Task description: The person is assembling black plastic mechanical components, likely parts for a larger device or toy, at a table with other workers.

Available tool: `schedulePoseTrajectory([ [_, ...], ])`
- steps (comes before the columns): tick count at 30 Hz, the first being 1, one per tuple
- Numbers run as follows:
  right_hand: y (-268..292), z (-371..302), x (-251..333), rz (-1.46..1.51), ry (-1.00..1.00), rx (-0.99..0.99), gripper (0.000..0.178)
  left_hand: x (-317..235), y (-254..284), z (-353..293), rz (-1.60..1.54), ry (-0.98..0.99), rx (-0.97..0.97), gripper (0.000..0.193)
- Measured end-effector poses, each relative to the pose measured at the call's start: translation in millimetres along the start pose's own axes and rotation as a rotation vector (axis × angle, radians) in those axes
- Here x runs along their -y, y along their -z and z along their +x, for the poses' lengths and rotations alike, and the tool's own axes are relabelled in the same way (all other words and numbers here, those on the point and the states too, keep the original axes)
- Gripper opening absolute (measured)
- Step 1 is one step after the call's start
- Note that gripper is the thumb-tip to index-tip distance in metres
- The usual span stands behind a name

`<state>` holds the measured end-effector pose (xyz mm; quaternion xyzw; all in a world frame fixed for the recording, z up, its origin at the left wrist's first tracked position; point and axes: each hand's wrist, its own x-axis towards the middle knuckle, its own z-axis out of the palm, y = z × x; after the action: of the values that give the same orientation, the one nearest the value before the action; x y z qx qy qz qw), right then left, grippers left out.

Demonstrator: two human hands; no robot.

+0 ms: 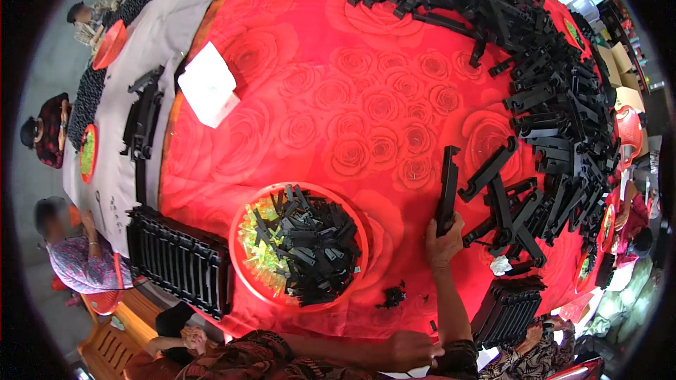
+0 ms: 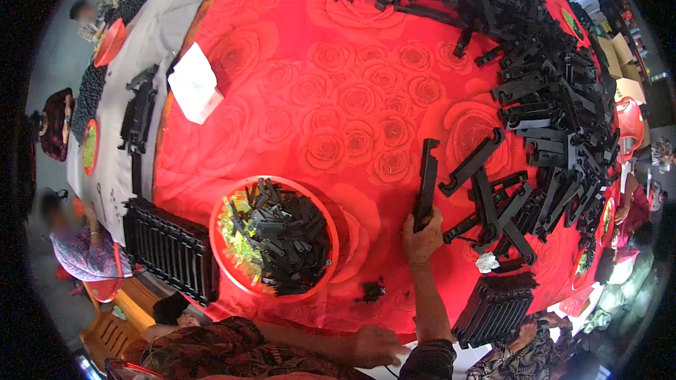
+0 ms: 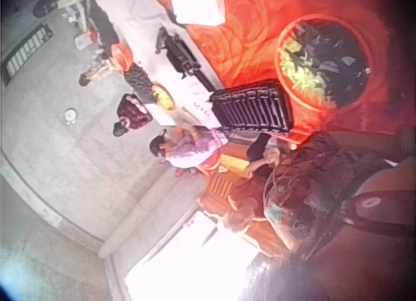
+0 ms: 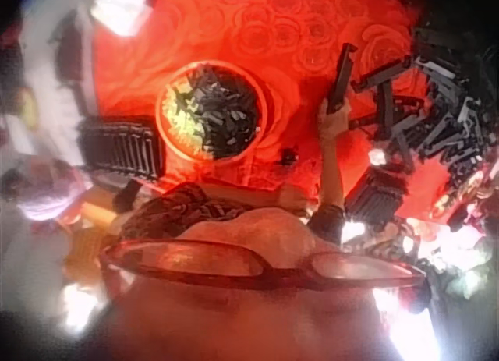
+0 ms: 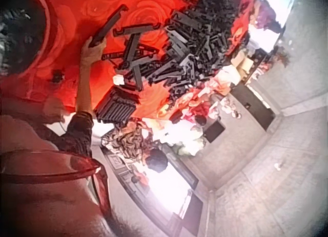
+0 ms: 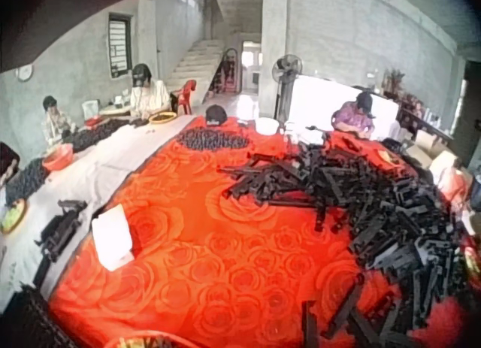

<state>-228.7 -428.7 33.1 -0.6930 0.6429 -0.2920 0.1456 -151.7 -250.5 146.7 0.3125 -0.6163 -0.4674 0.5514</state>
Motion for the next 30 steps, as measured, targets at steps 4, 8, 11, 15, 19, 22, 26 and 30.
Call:
schedulePoseTrajectory([
  [4,-8.0,1.8,-6.0,-0.075,0.018,-0.042,0.047,-20.0,53.6,64.7,0.311,-0.133,0.003,0.017],
  [8,10.1,1.2,-16.5,-0.214,0.069,-0.035,0.05,14.2,163.1,178.2,1.029,-0.231,-0.078,0.01],
  [11,-2.2,0.8,-3.1,-0.155,0.171,-0.048,0.049,104.9,258.3,188.9,1.321,-0.089,-0.045,0.012],
  [15,11.5,12.5,6.1,-0.099,-0.056,0.271,0.044,173.6,327.2,198.6,1.552,0.207,-0.015,0.019],
  [19,51.3,43.2,2.1,0.066,-0.344,0.595,0.043,197.5,325.0,199.2,1.547,0.355,-0.098,0.03],
  [22,94.9,105.9,23.1,0.058,-0.27,0.664,0.044,191.5,323.7,203.5,1.47,0.475,-0.067,0.033],
  [26,89.6,263.7,85.8,0.033,0.006,0.552,0.045,188.7,331.4,193.1,1.454,0.518,-0.072,0.032],
  [30,10.9,440.8,154.3,-0.019,0.266,0.373,0.047,180.7,334.0,192.7,1.404,0.502,-0.098,0.032],
])
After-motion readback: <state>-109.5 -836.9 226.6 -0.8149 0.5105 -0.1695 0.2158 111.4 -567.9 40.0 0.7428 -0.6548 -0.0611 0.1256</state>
